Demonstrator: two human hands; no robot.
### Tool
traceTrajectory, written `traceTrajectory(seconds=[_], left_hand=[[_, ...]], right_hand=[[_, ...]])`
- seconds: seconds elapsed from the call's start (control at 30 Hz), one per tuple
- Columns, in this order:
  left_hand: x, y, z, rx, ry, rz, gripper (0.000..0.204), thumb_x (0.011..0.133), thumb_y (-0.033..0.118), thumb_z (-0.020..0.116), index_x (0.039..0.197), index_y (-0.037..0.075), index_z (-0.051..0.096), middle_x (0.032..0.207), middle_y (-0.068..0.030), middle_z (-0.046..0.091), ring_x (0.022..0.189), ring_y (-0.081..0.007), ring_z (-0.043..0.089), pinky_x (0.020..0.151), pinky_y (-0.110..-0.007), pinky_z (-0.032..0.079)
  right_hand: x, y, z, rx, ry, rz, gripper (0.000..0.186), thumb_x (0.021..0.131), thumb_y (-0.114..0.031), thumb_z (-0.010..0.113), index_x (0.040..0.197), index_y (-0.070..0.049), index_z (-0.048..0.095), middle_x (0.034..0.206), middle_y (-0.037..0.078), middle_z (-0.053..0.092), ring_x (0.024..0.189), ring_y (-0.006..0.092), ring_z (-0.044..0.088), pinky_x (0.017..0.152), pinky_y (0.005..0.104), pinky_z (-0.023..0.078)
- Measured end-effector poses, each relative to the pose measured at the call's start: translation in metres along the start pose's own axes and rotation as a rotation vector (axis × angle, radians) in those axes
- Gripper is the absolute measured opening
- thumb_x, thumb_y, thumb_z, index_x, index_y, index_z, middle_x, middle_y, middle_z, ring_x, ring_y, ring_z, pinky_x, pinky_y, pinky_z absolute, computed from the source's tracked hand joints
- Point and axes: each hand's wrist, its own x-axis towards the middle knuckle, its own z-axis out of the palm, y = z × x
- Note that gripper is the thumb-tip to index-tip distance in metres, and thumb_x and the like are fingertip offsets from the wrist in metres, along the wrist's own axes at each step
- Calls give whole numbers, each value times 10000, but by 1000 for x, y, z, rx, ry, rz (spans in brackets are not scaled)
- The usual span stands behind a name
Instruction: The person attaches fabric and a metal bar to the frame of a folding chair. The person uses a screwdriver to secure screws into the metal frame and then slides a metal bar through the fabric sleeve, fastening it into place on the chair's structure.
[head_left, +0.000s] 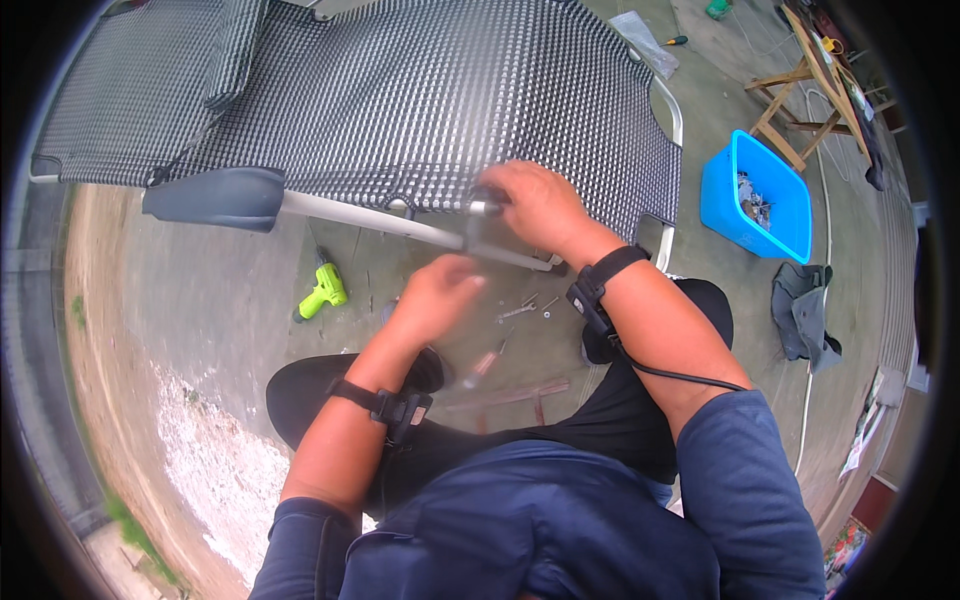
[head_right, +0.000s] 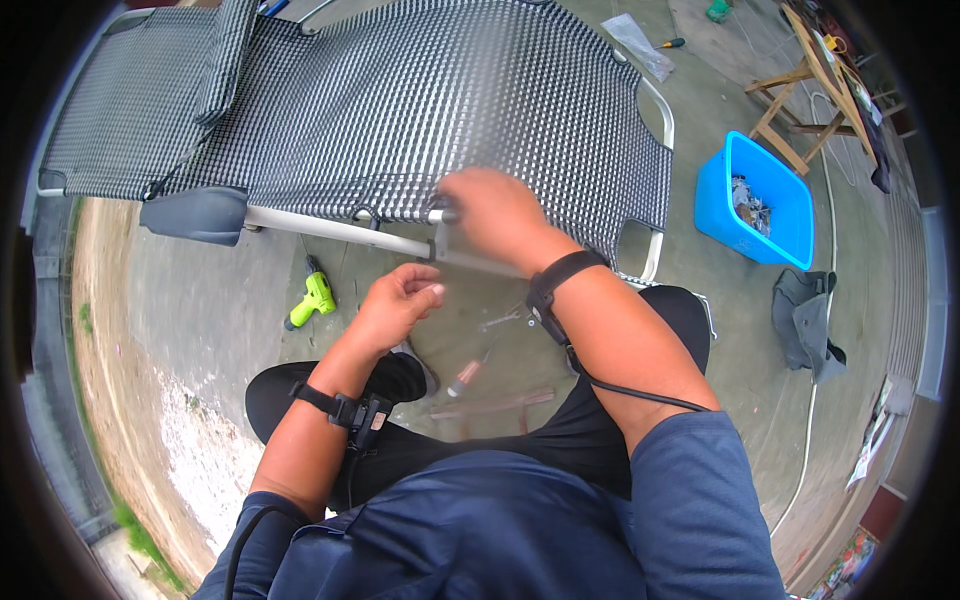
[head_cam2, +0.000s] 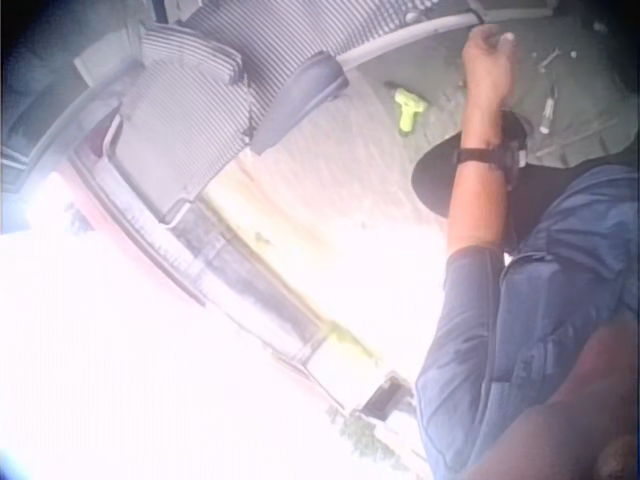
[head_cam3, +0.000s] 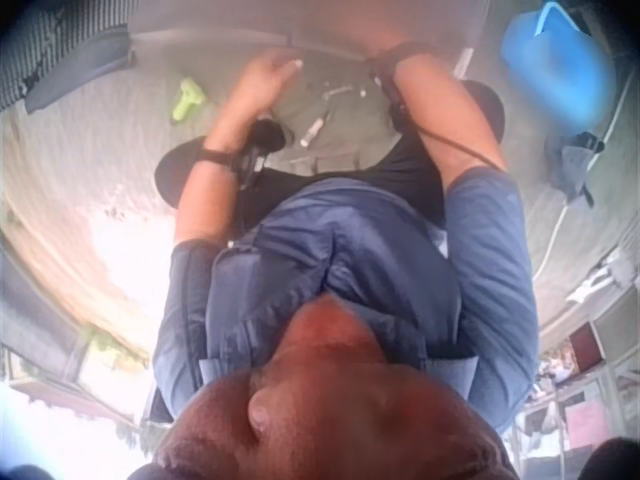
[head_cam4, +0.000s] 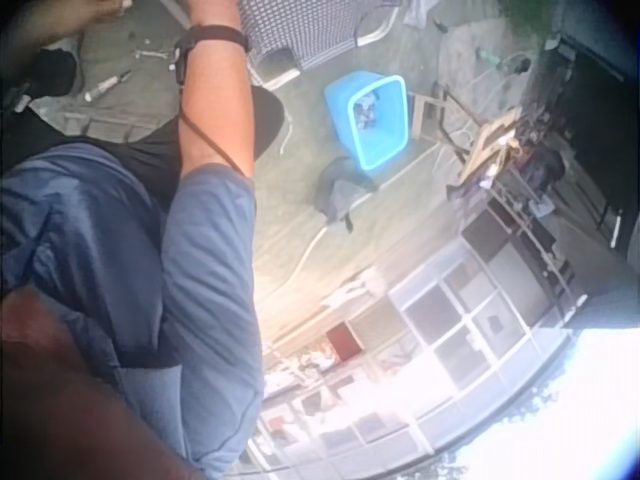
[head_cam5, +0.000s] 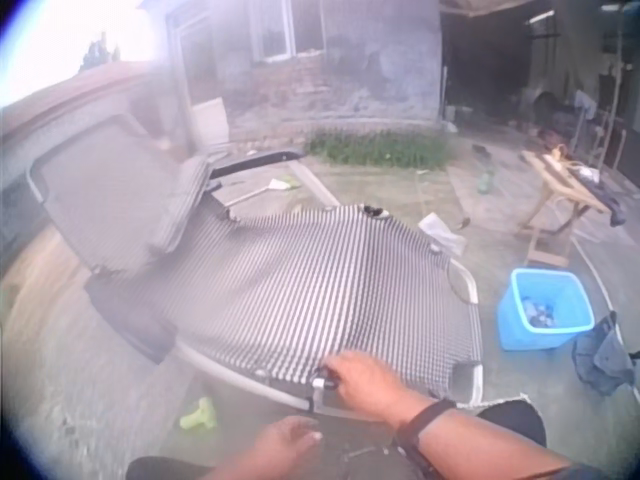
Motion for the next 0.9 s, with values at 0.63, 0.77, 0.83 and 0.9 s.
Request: traceTrajectory(seconds=[0.63, 0.77, 0.83, 0.9], left_hand=[[81, 40, 7, -1011, 147, -148, 316, 1029, 312, 623, 1145, 21, 582, 1158, -172, 675, 1075, -282, 681, 868, -375, 559], [81, 41, 8, -916, 177, -178, 328, 1033, 314, 619, 1152, 12, 571, 1147, -170, 676, 1057, -271, 688, 826, -351, 564], [83, 40, 11, -920, 195, -168, 328, 1034, 315, 616, 1153, 14, 566, 1140, -168, 677, 1045, -264, 692, 805, -340, 566], [83, 38, 12, -919, 200, -165, 325, 1035, 317, 616, 1147, 16, 566, 1134, -164, 678, 1035, -258, 695, 797, -335, 565]], right_hand=[[31, 39, -1, 5, -83, -16, 167, 783, -90, 731, 931, -50, 665, 883, 104, 684, 865, 308, 667, 771, 416, 532], [30, 44, 2, 17, -67, -42, 160, 782, -97, 725, 923, -51, 665, 873, 102, 679, 858, 314, 663, 768, 422, 529], [28, 44, 2, 32, -63, -29, 157, 783, -95, 722, 922, -51, 664, 873, 102, 679, 860, 316, 662, 769, 424, 528], [27, 44, 2, 34, -64, -28, 155, 784, -95, 721, 921, -52, 664, 876, 100, 681, 863, 314, 662, 770, 422, 528]])
